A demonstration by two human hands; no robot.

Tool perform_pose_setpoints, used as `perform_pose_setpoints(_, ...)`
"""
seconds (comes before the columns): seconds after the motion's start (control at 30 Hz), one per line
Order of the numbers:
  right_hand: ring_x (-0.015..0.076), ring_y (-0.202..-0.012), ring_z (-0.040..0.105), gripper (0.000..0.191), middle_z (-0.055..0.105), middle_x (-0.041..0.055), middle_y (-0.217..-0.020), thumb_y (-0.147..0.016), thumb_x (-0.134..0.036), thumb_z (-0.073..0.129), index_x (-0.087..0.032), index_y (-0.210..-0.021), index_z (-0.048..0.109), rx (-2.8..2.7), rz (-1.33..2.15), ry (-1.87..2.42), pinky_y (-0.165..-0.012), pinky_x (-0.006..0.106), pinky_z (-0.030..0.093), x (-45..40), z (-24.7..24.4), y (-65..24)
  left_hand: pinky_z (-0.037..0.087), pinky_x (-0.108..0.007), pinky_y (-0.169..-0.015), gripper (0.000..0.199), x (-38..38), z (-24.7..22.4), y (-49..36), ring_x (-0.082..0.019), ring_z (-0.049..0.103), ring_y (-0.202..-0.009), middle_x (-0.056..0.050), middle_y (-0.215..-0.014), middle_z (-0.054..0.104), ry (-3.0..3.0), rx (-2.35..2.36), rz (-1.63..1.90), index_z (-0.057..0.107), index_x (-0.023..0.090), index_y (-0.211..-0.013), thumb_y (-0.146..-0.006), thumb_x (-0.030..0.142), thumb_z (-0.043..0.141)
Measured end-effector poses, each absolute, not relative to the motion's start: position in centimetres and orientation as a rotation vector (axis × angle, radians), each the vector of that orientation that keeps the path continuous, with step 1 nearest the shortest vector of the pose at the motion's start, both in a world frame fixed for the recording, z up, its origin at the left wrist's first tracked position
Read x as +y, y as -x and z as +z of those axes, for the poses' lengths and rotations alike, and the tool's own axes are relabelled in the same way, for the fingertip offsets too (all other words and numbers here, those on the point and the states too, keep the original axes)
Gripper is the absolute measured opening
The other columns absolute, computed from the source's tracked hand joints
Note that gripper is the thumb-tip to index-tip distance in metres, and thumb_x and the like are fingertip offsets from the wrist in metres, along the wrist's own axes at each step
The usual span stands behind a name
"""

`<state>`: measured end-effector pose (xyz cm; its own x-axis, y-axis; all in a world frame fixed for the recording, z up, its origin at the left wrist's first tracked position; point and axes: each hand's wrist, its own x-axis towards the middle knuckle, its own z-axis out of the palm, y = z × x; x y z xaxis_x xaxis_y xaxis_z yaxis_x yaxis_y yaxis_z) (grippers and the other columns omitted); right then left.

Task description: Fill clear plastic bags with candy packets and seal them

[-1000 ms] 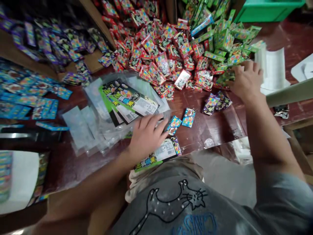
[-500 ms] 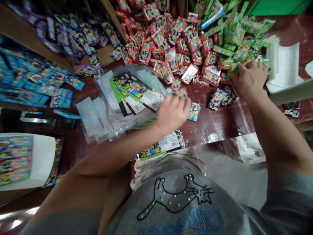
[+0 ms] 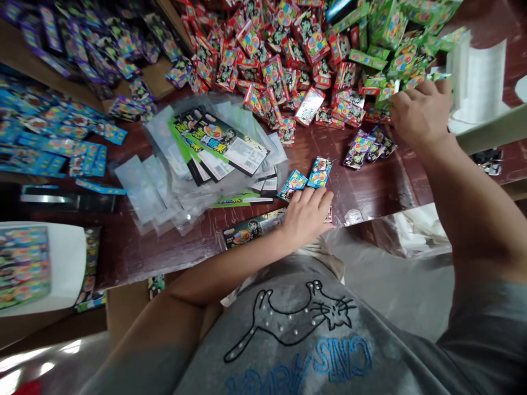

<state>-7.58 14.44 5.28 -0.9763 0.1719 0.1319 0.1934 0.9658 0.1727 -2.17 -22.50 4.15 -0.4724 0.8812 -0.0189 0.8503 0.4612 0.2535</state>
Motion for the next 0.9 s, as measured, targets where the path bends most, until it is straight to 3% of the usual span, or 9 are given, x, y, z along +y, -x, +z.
perform_pose_setpoints(0.07,0.0336,-0.129,0.062,0.059,0.078,0.0241,-0.122,-0.119,-0.043,0.032,-0.004,-0.129,0.075,-2.972,-0.268,0.218,-0.106,0.057,0.040,13.6,5.9,6.1,0.048,-0.050,-0.106,0.075,-22.4,4.6,2.4,-0.038,0.058,-0.133,-0.019,-0.156,0.063,-1.516,2.492,0.303,0.054,0.010,-0.159,-0.097,0.044,0.080)
perform_pose_setpoints(0.17,0.0371,-0.128,0.062,0.055,0.077,0.0223,-0.131,-0.117,-0.045,0.036,-0.012,-0.143,0.071,-2.863,-0.192,0.171,-0.108,0.061,0.045,11.4,7.1,1.9,0.049,-0.050,-0.109,0.076,-22.3,4.9,2.7,-0.037,0.057,-0.133,-0.017,-0.161,0.057,-1.538,2.392,0.302,0.047,0.013,-0.165,-0.097,0.029,0.075)
perform_pose_setpoints(0.3,0.0328,-0.104,0.068,0.037,0.083,0.0094,-0.125,-0.108,-0.039,0.063,-0.029,-0.143,0.070,-2.732,-0.125,-0.301,-0.100,0.059,0.052,7.8,7.0,-6.4,0.051,-0.051,-0.106,0.050,-22.1,5.5,3.1,-0.040,0.056,-0.135,-0.017,-0.150,0.061,-1.584,2.307,0.254,0.069,0.018,-0.145,-0.095,0.022,0.069)
perform_pose_setpoints(0.4,0.0266,-0.093,0.070,0.055,0.081,0.0005,-0.136,-0.105,-0.028,0.068,-0.041,-0.157,0.056,-2.797,-0.035,-0.655,-0.104,0.059,0.053,5.9,5.2,-11.8,0.052,-0.054,-0.105,0.032,-21.8,6.4,2.8,-0.042,0.059,-0.132,-0.019,-0.139,0.065,-1.579,2.275,0.280,0.079,0.017,-0.121,-0.094,0.034,0.071)
perform_pose_setpoints(0.5,0.0253,-0.100,0.074,0.064,0.079,-0.0028,-0.142,-0.107,-0.024,0.065,-0.046,-0.164,0.046,-2.928,0.095,-0.716,-0.110,0.059,0.052,5.2,3.3,-14.2,0.055,-0.049,-0.099,0.042,-20.9,7.3,2.8,-0.035,0.069,-0.114,-0.018,-0.122,0.073,-1.484,2.203,0.378,0.072,0.013,-0.130,-0.094,0.033,0.067)
perform_pose_setpoints(0.6,0.0351,-0.126,0.070,0.079,0.071,0.0065,-0.153,-0.103,-0.046,0.072,-0.041,-0.172,0.035,-2.945,0.297,-0.482,-0.113,0.063,0.051,5.3,2.2,-13.5,0.057,-0.042,-0.084,0.041,-19.5,7.2,3.9,-0.028,0.073,-0.089,-0.011,-0.095,0.077,-1.303,2.208,0.439,0.063,0.010,-0.137,-0.100,0.022,0.053)
perform_pose_setpoints(0.7,0.0482,-0.154,0.048,0.114,0.043,0.0209,-0.176,-0.093,-0.069,0.076,-0.027,-0.180,0.015,-2.968,0.556,-0.354,-0.118,0.069,0.047,5.7,1.8,-11.3,0.057,-0.040,-0.093,0.032,-17.9,5.5,6.1,-0.026,0.075,-0.103,-0.011,-0.110,0.078,-1.347,2.173,0.601,0.068,0.016,-0.129,-0.103,0.020,0.050)
perform_pose_setpoints(0.77,0.0486,-0.151,0.052,0.117,0.044,0.0230,-0.174,-0.094,-0.070,0.073,-0.025,-0.180,0.008,-3.021,0.662,-0.415,-0.115,0.069,0.049,5.9,1.6,-9.8,0.056,-0.042,-0.105,0.029,-17.3,4.3,7.3,-0.026,0.073,-0.117,-0.011,-0.123,0.076,-1.441,2.123,0.666,0.073,0.018,-0.126,-0.104,0.022,0.053)
perform_pose_setpoints(0.9,0.0438,-0.122,0.068,0.111,0.065,0.0222,-0.151,-0.097,-0.067,0.069,-0.023,-0.180,0.010,-3.075,0.662,-0.487,-0.102,0.063,0.055,6.3,1.0,-8.0,0.050,-0.045,-0.120,0.037,-18.0,3.1,7.2,-0.029,0.063,-0.137,-0.014,-0.144,0.067,-1.589,2.183,0.641,0.070,0.017,-0.139,-0.103,0.027,0.063)
